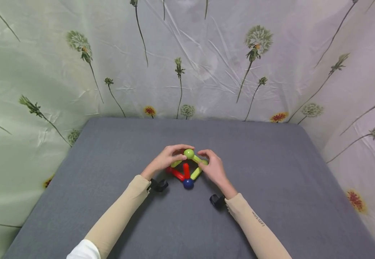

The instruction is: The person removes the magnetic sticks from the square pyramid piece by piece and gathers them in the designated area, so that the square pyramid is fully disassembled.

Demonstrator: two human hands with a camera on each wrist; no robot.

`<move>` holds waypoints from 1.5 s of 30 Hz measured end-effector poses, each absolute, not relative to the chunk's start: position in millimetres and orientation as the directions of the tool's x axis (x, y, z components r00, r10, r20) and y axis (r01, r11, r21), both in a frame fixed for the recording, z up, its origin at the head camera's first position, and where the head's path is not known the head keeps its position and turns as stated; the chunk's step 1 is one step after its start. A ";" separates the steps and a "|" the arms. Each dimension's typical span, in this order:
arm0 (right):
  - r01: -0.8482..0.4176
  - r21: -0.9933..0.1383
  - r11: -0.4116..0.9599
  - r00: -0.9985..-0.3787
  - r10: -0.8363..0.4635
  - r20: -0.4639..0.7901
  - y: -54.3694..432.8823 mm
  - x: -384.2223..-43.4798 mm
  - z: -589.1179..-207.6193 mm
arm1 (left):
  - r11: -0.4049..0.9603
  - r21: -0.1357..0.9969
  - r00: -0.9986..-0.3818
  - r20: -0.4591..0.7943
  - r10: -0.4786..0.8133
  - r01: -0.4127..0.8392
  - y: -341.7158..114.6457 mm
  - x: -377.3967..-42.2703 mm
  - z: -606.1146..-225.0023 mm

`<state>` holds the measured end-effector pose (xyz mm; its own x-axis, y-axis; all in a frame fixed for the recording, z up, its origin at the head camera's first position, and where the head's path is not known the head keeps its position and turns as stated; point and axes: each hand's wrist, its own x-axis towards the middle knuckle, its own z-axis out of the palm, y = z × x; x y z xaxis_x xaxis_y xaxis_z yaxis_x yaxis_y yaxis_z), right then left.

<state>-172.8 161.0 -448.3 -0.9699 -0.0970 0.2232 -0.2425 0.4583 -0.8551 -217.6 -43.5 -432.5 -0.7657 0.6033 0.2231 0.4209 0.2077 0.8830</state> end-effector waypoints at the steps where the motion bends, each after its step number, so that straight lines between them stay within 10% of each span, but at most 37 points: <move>1: -0.238 -0.846 0.477 -0.971 -0.118 0.207 161.4 -172.7 -448.2 | 0.214 0.874 -0.762 0.231 0.605 0.436 -43.0 -217.2 -433.0; 9: -0.214 -0.840 0.498 -0.976 -0.135 0.168 153.6 -166.8 -448.2 | 0.318 0.749 -0.753 0.348 0.559 0.582 -37.5 -213.9 -434.0; 45: -0.301 -0.839 0.454 -0.951 -0.211 0.227 158.0 -175.6 -452.7 | 0.169 0.862 -0.750 0.301 0.588 0.478 -41.9 -202.6 -434.3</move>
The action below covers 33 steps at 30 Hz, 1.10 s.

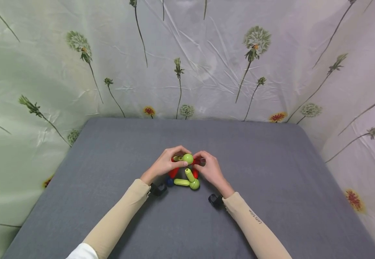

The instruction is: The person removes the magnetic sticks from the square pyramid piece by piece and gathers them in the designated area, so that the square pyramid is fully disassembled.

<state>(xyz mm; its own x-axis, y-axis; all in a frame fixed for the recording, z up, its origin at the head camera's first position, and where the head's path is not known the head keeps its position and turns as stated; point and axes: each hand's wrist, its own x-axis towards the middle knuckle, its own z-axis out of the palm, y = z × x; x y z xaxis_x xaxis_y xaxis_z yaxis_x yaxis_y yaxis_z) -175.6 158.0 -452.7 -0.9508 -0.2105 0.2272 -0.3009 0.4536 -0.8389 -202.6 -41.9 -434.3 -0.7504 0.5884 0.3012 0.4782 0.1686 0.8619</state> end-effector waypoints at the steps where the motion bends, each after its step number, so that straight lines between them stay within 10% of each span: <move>1: -0.304 -0.839 0.452 -0.950 -0.212 0.230 158.2 -175.6 -452.5 | 0.163 0.865 -0.755 0.304 0.581 0.474 -41.9 -203.1 -433.9; 14: -0.065 -0.932 0.357 -0.986 -0.170 0.004 166.6 -186.5 -454.3 | 0.274 0.935 -0.938 0.132 0.320 0.225 -61.7 -252.3 -438.4; 33: 0.063 -0.967 0.246 -0.974 -0.197 -0.114 167.7 -191.7 -454.2 | 0.505 0.853 -0.950 -0.034 0.312 0.136 -50.1 -308.1 -457.3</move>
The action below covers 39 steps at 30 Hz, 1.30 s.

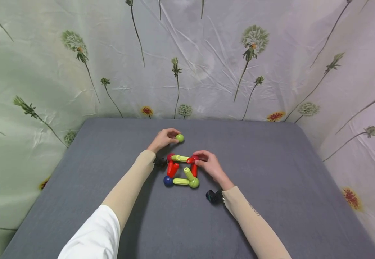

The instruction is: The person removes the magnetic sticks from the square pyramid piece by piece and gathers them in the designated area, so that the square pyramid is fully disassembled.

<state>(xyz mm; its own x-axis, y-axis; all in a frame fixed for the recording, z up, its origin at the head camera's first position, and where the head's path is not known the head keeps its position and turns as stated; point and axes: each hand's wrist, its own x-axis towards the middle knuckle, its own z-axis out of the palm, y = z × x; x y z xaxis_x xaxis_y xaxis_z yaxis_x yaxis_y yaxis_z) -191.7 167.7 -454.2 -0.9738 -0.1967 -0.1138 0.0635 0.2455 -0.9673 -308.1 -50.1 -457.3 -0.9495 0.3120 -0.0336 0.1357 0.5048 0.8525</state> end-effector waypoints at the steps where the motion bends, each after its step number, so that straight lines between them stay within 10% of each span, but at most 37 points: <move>1: 0.065 -0.969 0.238 -0.973 -0.199 -0.114 167.5 -191.4 -454.3 | 0.502 0.854 -0.950 -0.033 0.311 0.135 -50.0 -308.2 -457.7; 14: 0.069 -0.971 0.228 -0.973 -0.200 -0.116 167.6 -193.4 -458.9 | 0.305 0.939 -0.952 0.061 0.301 0.157 -71.7 -283.3 -462.0; 20: 0.054 -0.966 0.253 -0.974 -0.200 -0.107 169.0 -192.5 -459.9 | 0.169 0.959 -0.857 0.115 0.503 0.228 -81.5 -249.2 -457.8; 26: 0.045 -0.966 0.254 -0.974 -0.205 -0.099 168.1 -193.1 -460.3 | 0.253 0.879 -0.777 0.183 0.603 0.403 -76.5 -232.0 -457.2; 39: 0.038 -0.964 0.263 -0.977 -0.195 -0.091 167.3 -192.1 -460.0 | 0.287 0.818 -0.811 0.325 0.486 0.499 -69.6 -234.1 -457.7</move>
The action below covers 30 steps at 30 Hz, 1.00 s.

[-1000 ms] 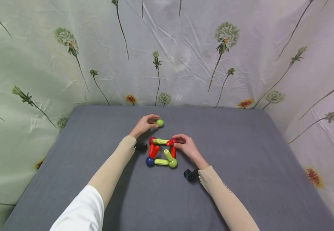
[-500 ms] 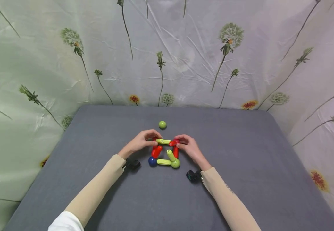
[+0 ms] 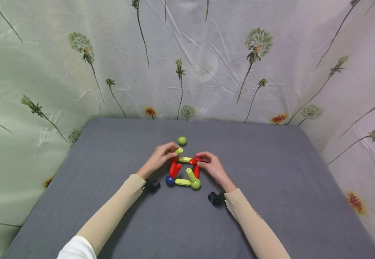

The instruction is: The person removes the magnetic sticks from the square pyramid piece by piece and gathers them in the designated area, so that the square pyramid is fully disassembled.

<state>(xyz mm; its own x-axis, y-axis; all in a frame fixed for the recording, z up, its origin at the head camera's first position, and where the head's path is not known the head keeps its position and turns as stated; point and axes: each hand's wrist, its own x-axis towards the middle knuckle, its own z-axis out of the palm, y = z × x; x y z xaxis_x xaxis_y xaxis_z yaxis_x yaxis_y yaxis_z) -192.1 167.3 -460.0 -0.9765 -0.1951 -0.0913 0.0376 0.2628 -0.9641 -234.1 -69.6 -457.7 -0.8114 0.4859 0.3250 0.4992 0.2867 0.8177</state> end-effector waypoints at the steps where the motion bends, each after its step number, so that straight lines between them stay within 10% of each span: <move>1: 0.042 -0.965 0.260 -0.977 -0.193 -0.094 167.2 -192.1 -459.8 | 0.285 0.817 -0.813 0.330 0.480 0.500 -70.3 -234.5 -456.8; 16: 0.072 -0.955 0.287 -0.977 -0.174 -0.126 167.3 -192.5 -462.5 | 0.691 0.679 -0.968 0.136 0.212 0.247 -146.0 -279.3 -452.3; 30: 0.042 -0.961 0.272 -0.973 -0.207 -0.101 166.3 -187.3 -453.9 | 0.600 0.750 -0.960 0.190 0.207 0.278 -147.0 -268.7 -448.6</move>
